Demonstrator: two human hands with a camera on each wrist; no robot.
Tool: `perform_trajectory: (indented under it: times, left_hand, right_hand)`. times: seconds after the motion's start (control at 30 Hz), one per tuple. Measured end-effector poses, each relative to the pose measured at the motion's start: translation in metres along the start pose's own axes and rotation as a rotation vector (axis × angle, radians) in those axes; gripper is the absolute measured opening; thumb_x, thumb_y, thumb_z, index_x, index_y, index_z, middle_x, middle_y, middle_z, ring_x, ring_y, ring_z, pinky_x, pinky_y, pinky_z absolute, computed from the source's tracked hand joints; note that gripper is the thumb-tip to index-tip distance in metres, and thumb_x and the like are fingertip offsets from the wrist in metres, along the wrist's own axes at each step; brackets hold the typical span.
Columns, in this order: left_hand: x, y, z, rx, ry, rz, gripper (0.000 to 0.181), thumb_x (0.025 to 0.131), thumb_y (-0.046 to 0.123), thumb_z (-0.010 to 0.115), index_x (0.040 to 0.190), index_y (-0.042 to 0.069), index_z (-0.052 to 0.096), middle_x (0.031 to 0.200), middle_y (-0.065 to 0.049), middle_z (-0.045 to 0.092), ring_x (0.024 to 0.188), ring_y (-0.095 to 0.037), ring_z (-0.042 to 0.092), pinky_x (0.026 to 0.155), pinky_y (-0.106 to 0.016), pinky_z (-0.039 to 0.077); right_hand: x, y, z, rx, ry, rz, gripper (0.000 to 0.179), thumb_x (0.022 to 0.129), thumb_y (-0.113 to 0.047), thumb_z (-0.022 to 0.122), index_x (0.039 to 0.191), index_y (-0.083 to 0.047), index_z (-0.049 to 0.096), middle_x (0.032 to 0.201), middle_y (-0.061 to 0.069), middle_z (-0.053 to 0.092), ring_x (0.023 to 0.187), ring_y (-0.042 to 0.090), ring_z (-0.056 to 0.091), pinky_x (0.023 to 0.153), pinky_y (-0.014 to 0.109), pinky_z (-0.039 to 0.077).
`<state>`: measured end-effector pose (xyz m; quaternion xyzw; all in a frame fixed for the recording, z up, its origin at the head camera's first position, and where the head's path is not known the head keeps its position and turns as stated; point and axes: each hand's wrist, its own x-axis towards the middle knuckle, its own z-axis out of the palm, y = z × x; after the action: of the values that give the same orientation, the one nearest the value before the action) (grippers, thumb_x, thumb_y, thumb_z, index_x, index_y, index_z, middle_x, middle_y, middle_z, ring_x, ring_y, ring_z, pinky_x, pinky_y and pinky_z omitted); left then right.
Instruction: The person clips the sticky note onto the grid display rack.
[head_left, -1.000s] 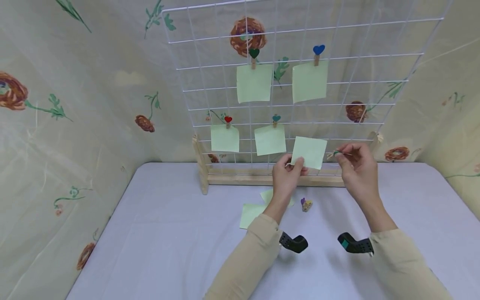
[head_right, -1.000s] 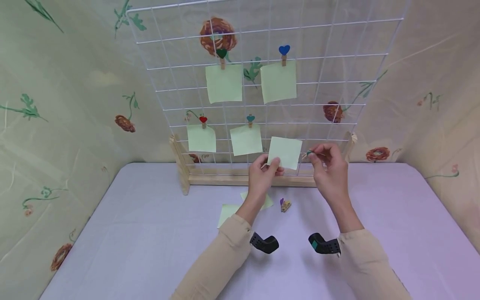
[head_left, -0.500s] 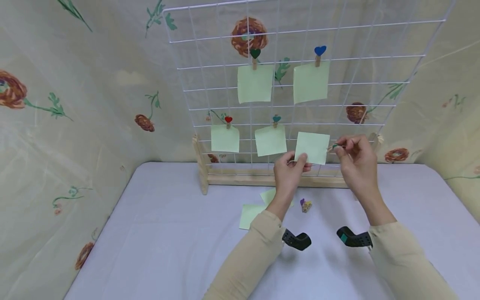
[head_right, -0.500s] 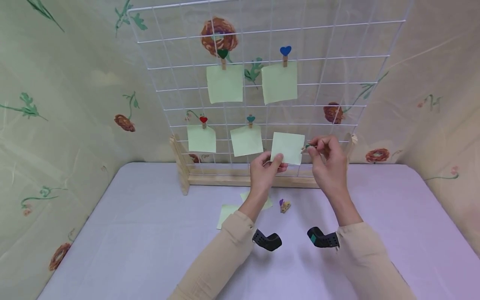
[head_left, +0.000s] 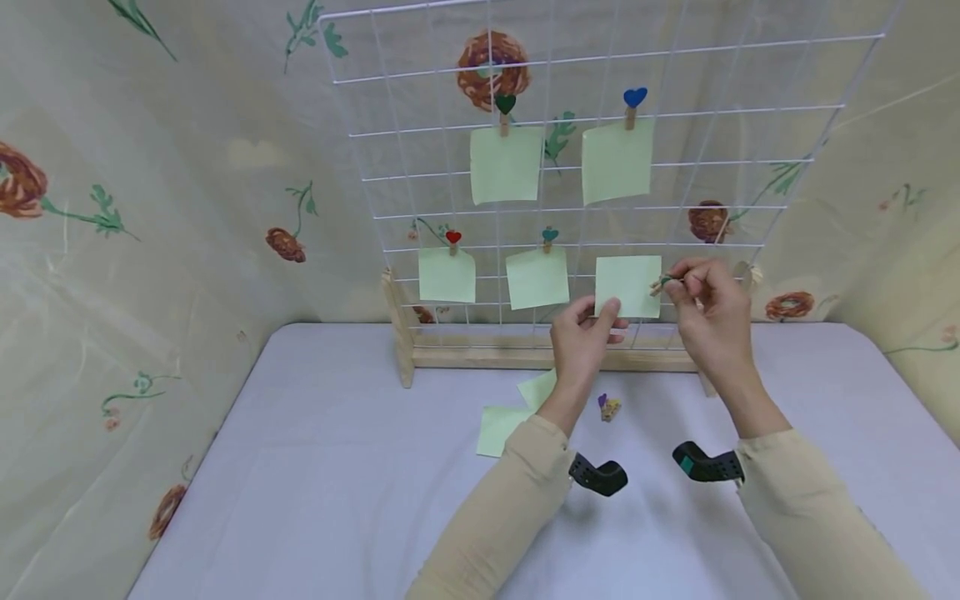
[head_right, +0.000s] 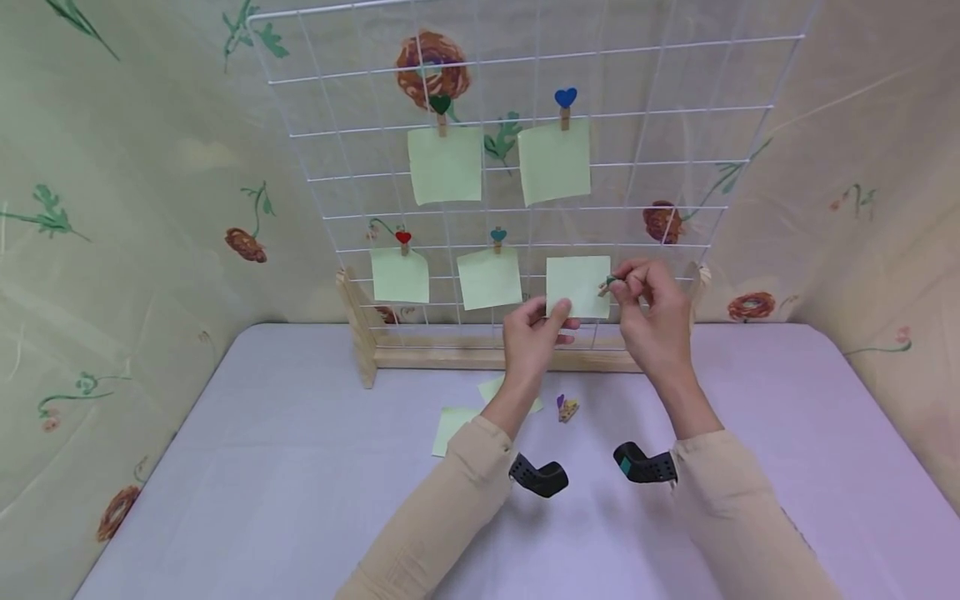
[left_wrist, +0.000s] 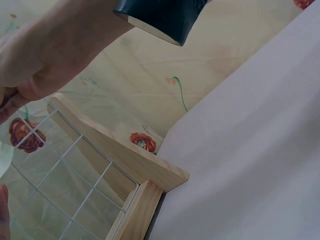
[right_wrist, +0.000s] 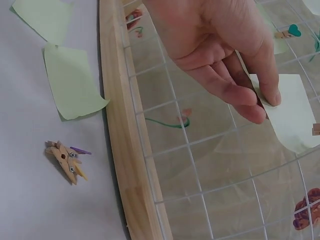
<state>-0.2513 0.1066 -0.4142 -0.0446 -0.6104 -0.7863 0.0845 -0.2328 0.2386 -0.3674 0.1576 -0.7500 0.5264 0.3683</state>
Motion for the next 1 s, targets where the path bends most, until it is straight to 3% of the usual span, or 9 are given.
perform_trajectory:
  times: [0.1, 0.23, 0.47, 0.67, 0.77, 1.0]
  left_hand:
    - [0.001, 0.002, -0.001, 0.035, 0.005, 0.0, 0.017, 0.087, 0.022, 0.068, 0.095, 0.007, 0.069, 0.078, -0.011, 0.071, 0.072, -0.032, 0.07, 0.061, -0.033, 0.058]
    - [0.003, 0.004, -0.001, 0.098, 0.014, -0.002, 0.017, 0.087, 0.026, 0.067, 0.092, 0.01, 0.07, 0.074, -0.008, 0.072, 0.068, -0.027, 0.071, 0.057, -0.027, 0.057]
    - [0.005, 0.006, 0.0, 0.13, 0.026, -0.002, 0.019, 0.088, 0.03, 0.066, 0.092, 0.012, 0.07, 0.071, -0.006, 0.072, 0.069, -0.03, 0.071, 0.054, -0.022, 0.054]
    - [0.006, 0.008, 0.0, 0.132, 0.031, 0.01, 0.018, 0.088, 0.029, 0.066, 0.091, 0.012, 0.07, 0.07, -0.006, 0.072, 0.067, -0.03, 0.07, 0.053, -0.022, 0.054]
    - [0.007, 0.009, 0.0, 0.127, 0.035, 0.008, 0.017, 0.088, 0.029, 0.066, 0.091, 0.013, 0.071, 0.07, -0.006, 0.072, 0.063, -0.024, 0.07, 0.053, -0.023, 0.054]
    - [0.009, 0.013, 0.0, 0.149, 0.032, -0.005, 0.018, 0.088, 0.031, 0.066, 0.092, 0.014, 0.07, 0.071, -0.007, 0.072, 0.053, -0.008, 0.064, 0.052, -0.023, 0.053]
  right_hand:
    - [0.002, 0.001, 0.0, -0.027, -0.003, -0.012, 0.026, 0.085, 0.011, 0.058, 0.074, 0.011, 0.035, 0.093, -0.005, 0.056, 0.086, 0.007, 0.055, 0.073, 0.01, 0.043]
    - [0.006, 0.0, 0.0, -0.05, -0.01, -0.03, 0.029, 0.085, 0.013, 0.058, 0.071, 0.01, 0.033, 0.093, -0.002, 0.056, 0.086, 0.007, 0.054, 0.072, 0.009, 0.043]
    - [0.013, -0.029, 0.001, -0.065, -0.032, -0.072, 0.032, 0.084, 0.016, 0.056, 0.067, 0.01, 0.029, 0.092, 0.015, 0.055, 0.085, 0.01, 0.053, 0.068, 0.01, 0.04]
    - [0.017, -0.028, 0.001, -0.09, -0.024, -0.075, 0.033, 0.085, 0.015, 0.057, 0.068, 0.009, 0.029, 0.092, 0.009, 0.055, 0.083, 0.007, 0.052, 0.067, 0.011, 0.037]
    - [0.019, -0.028, 0.002, -0.101, -0.025, -0.084, 0.034, 0.085, 0.014, 0.057, 0.068, 0.009, 0.029, 0.093, 0.008, 0.056, 0.083, 0.006, 0.052, 0.067, 0.012, 0.037]
    - [0.026, -0.029, 0.008, -0.125, -0.017, -0.117, 0.033, 0.084, 0.013, 0.059, 0.068, 0.009, 0.03, 0.092, 0.019, 0.059, 0.084, 0.005, 0.054, 0.067, 0.011, 0.037]
